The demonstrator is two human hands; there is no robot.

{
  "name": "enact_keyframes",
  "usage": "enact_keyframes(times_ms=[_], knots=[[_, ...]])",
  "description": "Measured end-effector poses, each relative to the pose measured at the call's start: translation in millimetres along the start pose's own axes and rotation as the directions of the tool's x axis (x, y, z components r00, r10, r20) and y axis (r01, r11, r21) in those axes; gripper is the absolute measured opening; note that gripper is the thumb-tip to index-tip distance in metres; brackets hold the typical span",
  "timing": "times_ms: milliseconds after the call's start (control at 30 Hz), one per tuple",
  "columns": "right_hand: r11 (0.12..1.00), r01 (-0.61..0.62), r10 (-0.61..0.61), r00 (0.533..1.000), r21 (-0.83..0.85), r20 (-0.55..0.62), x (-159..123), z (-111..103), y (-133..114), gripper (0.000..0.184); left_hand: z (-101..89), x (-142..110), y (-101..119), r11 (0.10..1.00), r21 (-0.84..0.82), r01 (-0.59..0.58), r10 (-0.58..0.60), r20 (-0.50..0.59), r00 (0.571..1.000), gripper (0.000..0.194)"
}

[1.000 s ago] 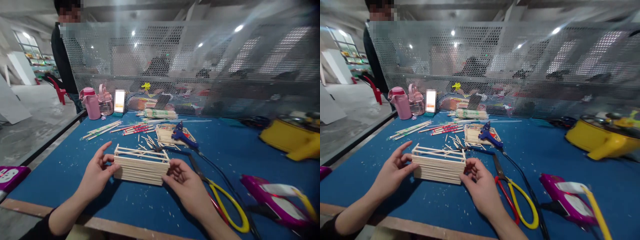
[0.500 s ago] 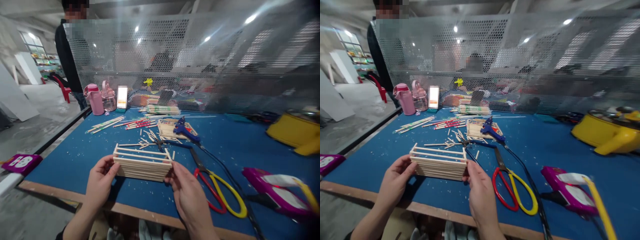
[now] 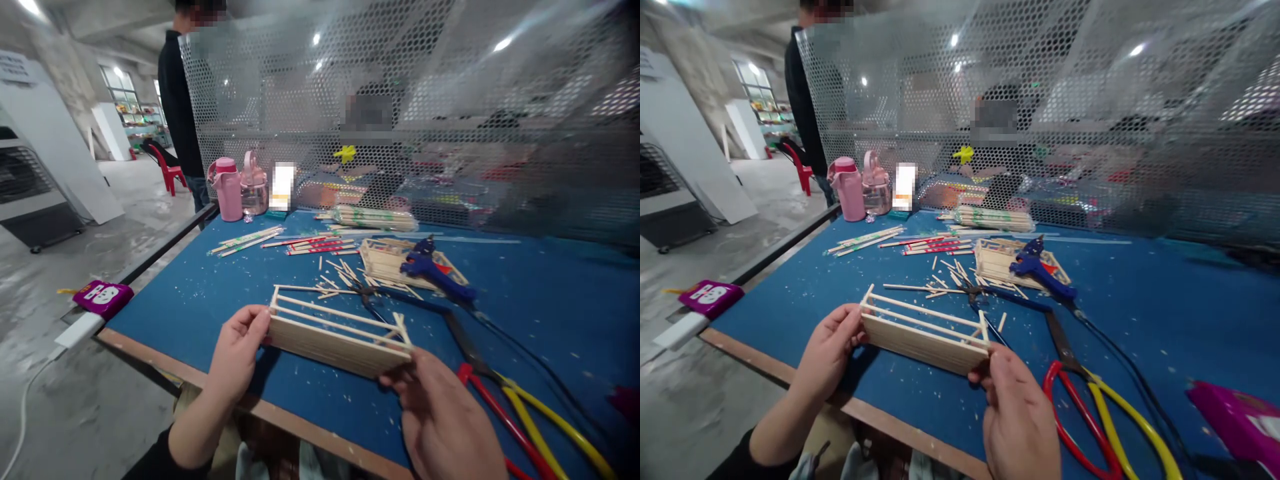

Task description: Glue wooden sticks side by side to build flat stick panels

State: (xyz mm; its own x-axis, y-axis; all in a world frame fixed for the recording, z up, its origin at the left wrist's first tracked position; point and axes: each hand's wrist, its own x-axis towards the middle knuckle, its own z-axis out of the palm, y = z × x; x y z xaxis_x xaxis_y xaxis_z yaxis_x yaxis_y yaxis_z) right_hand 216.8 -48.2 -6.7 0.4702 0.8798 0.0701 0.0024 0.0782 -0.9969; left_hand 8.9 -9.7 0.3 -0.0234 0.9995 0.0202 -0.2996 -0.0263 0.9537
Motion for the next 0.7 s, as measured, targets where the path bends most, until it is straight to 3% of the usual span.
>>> enact_keyframes(times_ms=[167,300,700], knots=[[0.991,0.071,-0.073,0.997,-0.110,-0.014,-1.8,-0.5,0.9,0.031,-0.3,-1.6,1.0,0.995,0.099,0.006,-0.003,-0.029,1.000,0.036],[0.994,0.058,-0.060,0.998,-0.092,-0.028,-3.0,1.5,-3.2,0.034,-0.3,-3.5,5.4,0.981,0.196,-0.006,0.013,-0.033,0.999,0.037],[0.998,0.054,-0.053,0.998,-0.042,0.027,-3.0,1.3,-5.3,0.030,-6.1,-4.5,1.1,0.968,0.251,0.019,-0.013,-0.026,1.000,0.042]])
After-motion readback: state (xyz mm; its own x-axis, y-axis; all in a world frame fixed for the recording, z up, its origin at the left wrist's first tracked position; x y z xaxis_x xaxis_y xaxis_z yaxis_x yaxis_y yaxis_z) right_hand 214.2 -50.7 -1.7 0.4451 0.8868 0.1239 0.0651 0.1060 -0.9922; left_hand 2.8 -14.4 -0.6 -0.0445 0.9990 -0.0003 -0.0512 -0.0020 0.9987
